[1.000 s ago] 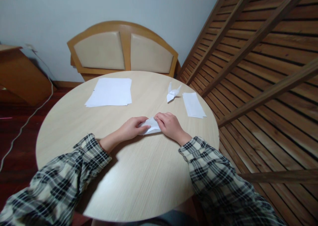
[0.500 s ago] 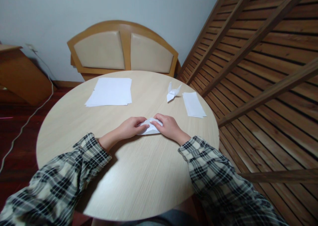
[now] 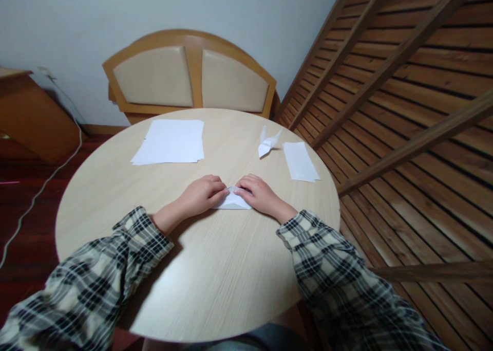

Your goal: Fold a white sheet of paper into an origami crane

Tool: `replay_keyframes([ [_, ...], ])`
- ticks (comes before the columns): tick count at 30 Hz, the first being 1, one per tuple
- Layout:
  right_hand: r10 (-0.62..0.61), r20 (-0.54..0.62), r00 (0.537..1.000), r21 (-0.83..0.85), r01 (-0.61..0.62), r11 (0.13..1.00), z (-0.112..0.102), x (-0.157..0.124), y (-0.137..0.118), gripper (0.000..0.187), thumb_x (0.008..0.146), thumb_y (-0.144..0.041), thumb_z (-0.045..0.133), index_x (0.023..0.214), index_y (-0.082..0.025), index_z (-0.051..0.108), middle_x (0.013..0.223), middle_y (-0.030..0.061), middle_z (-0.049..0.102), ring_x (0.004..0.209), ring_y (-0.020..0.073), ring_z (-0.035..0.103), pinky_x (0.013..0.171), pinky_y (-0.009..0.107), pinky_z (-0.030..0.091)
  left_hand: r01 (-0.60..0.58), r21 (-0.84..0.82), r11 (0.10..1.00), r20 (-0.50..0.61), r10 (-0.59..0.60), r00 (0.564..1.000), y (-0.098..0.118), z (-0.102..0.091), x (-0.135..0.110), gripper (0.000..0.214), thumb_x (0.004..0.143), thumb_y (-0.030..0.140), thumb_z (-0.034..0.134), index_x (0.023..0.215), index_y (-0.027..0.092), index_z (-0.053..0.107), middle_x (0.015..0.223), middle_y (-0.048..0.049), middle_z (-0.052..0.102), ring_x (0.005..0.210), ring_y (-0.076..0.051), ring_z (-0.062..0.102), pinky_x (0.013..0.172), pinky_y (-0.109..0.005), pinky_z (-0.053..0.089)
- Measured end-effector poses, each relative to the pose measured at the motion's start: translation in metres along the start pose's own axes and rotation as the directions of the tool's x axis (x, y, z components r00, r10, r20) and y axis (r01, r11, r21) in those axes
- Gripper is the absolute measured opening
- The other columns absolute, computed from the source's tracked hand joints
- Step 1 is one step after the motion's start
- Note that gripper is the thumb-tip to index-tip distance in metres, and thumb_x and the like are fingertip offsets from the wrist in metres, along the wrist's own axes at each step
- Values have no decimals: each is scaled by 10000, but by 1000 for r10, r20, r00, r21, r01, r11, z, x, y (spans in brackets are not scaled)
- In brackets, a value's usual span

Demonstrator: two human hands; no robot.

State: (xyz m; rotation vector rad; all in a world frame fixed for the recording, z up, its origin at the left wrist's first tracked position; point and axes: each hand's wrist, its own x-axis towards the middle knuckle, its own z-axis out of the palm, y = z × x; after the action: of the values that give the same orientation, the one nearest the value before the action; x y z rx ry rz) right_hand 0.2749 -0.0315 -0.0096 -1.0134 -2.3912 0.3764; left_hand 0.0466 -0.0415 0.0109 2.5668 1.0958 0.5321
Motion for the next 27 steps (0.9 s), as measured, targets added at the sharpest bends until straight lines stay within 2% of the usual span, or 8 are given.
replay_keyframes([
  [2, -15, 8, 1000, -2, 15, 1000, 3, 0, 3, 139, 979, -259, 590, 897, -171, 659, 873, 53, 660, 877, 192, 553, 815, 323, 412, -13, -30, 999, -3, 13, 1000, -1, -1, 0, 317, 976, 329, 471, 837, 159, 699, 825, -74, 641, 774, -195, 584, 724, -319, 454],
  [7, -29, 30, 999, -12, 29, 999, 5, 1, 6, 147, 979, -280, 596, 891, -182, 660, 889, 47, 641, 901, 192, 542, 834, 329, 406, 75, -127, 989, 89, -64, 994, -4, -1, -1, 274, 958, 308, 493, 884, 153, 708, 769, -56, 679, 680, -169, 582, 647, -290, 432],
  [12, -34, 33, 999, 8, 34, 999, 1, 1, 1, 128, 957, -264, 622, 874, -176, 665, 874, 46, 646, 894, 188, 552, 827, 324, 416, 79, -93, 993, 93, -70, 993, -5, 1, -1, 276, 972, 301, 478, 885, 154, 694, 783, -60, 674, 689, -176, 584, 648, -294, 438],
  [14, -7, 36, 999, 14, 6, 1000, 0, 1, -1, 116, 938, -252, 637, 850, -181, 663, 835, 36, 645, 849, 181, 553, 788, 314, 415, 43, -28, 999, 38, -42, 998, -6, 2, -1, 248, 972, 297, 494, 897, 157, 685, 820, -70, 673, 749, -197, 590, 695, -316, 456],
  [17, 116, -5, 993, 8, -116, 993, 0, 1, -3, 105, 907, -228, 642, 810, -191, 651, 776, 19, 638, 766, 168, 543, 728, 304, 399, 30, 162, 986, -176, -1, 984, -4, 3, 0, 190, 967, 295, 532, 981, 158, 662, 949, -104, 663, 890, -242, 574, 795, -373, 464],
  [20, 298, -125, 946, -11, -302, 953, -1, 1, -5, 132, 876, -221, 633, 748, -199, 613, 758, 15, 629, 727, 162, 538, 673, 294, 372, 64, 265, 962, -293, 17, 956, 2, 5, 0, 161, 975, 267, 525, 1010, 161, 641, 965, -107, 638, 891, -243, 552, 787, -373, 463],
  [24, 450, -173, 876, -24, -460, 887, -2, 1, -7, 220, 842, -249, 632, 647, -202, 542, 675, 1, 591, 638, 144, 502, 583, 282, 297, -86, 225, 971, -111, 113, 987, 16, 13, 0, 185, 993, 286, 519, 1006, 158, 653, 946, -100, 632, 874, -234, 565, 769, -361, 480],
  [27, 436, -166, 885, -19, -445, 895, -2, 0, -10, 285, 843, -250, 604, 578, -200, 513, 595, -10, 549, 575, 130, 446, 562, 289, 258, -110, 232, 967, -60, 127, 990, 22, 20, 1, 213, 1003, 300, 519, 1060, 149, 659, 1020, -127, 642, 944, -262, 572, 833, -405, 496],
])
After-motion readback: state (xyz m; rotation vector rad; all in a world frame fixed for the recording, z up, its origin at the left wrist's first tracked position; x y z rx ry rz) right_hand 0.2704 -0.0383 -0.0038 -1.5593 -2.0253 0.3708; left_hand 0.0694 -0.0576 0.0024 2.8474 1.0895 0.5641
